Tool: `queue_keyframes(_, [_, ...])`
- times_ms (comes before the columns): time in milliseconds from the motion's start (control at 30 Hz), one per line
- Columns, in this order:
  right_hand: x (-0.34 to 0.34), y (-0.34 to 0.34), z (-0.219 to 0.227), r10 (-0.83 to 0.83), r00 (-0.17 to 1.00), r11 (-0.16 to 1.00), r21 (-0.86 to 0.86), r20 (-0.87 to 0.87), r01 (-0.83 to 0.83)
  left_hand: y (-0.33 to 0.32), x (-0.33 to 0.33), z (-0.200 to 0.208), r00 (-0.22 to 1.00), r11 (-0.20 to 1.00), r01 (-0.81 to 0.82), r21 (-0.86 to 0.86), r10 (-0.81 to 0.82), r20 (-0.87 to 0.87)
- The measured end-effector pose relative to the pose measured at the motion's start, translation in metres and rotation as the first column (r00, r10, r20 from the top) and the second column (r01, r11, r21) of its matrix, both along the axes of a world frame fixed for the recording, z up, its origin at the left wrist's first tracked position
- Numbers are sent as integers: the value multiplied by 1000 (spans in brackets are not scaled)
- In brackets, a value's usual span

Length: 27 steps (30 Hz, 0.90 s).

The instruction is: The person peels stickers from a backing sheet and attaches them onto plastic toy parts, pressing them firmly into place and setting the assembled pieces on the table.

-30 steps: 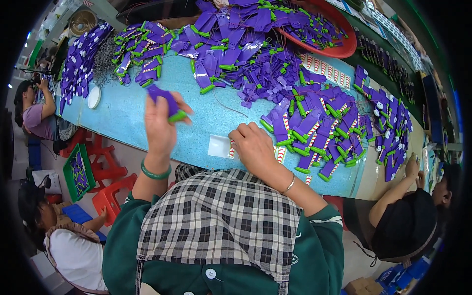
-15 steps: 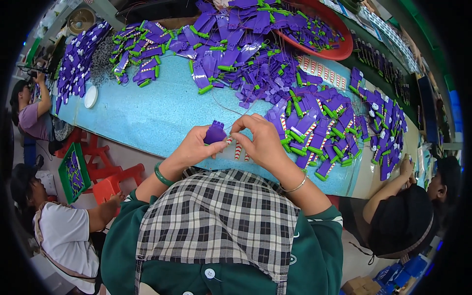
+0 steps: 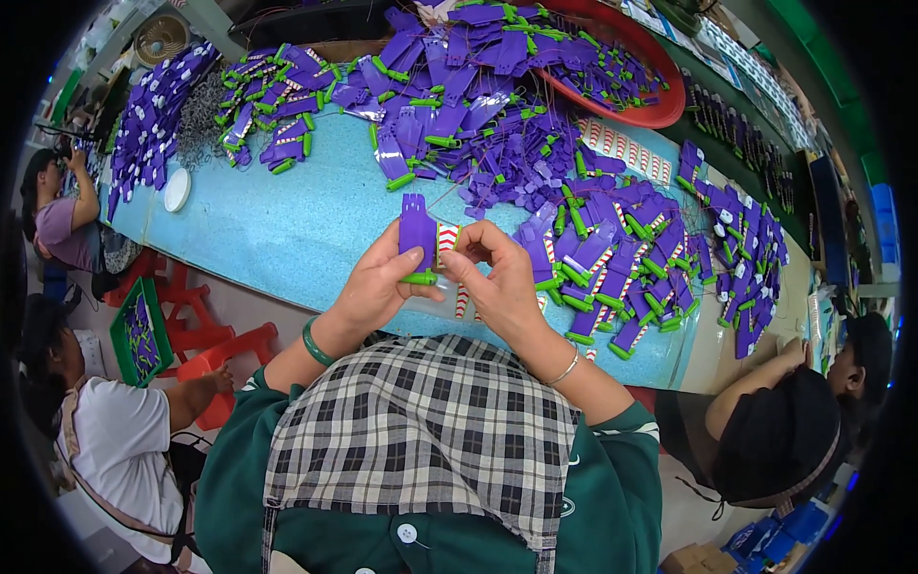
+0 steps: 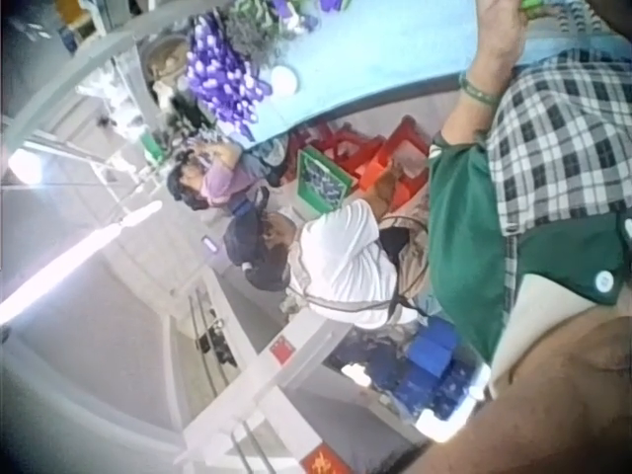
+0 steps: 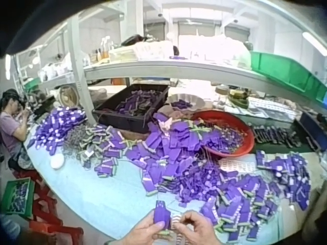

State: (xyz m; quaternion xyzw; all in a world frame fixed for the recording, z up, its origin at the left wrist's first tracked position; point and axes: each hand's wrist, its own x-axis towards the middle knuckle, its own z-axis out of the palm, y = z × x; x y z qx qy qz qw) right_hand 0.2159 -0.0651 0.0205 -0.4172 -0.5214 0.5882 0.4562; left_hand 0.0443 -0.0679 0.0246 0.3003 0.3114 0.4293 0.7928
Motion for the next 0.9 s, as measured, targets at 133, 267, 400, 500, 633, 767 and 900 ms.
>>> queue_keyframes(133, [-4,1,-1,-49,994,997,63,97,43,0,-1,-5,994,998,55,-17,-53,93])
queue_keyframes(267, [-5,0,-1,-51,997,999,-6,64,51,0,-2,-6,991,997,79,-23,-76,112])
queue_keyframes(400, [-4,0,-2,-55,997,998,-28,58,57,-1,-2,-7,988,996,83,-12,-80,133])
queue_keyframes(500, [-5,-1,-4,-51,997,998,-20,59,52,-2,-1,-6,988,997,81,-11,-78,131])
queue_keyframes(633, [-5,-3,-9,-65,993,998,18,96,64,-3,-1,-5,991,997,76,1,-75,114])
queue_keyframes(767, [-6,-4,-11,-88,991,995,57,99,82,-5,0,-4,987,997,77,12,-78,143])
queue_keyframes(900, [-7,-6,-10,-101,988,992,87,120,91,-4,2,0,994,993,95,67,-92,-56])
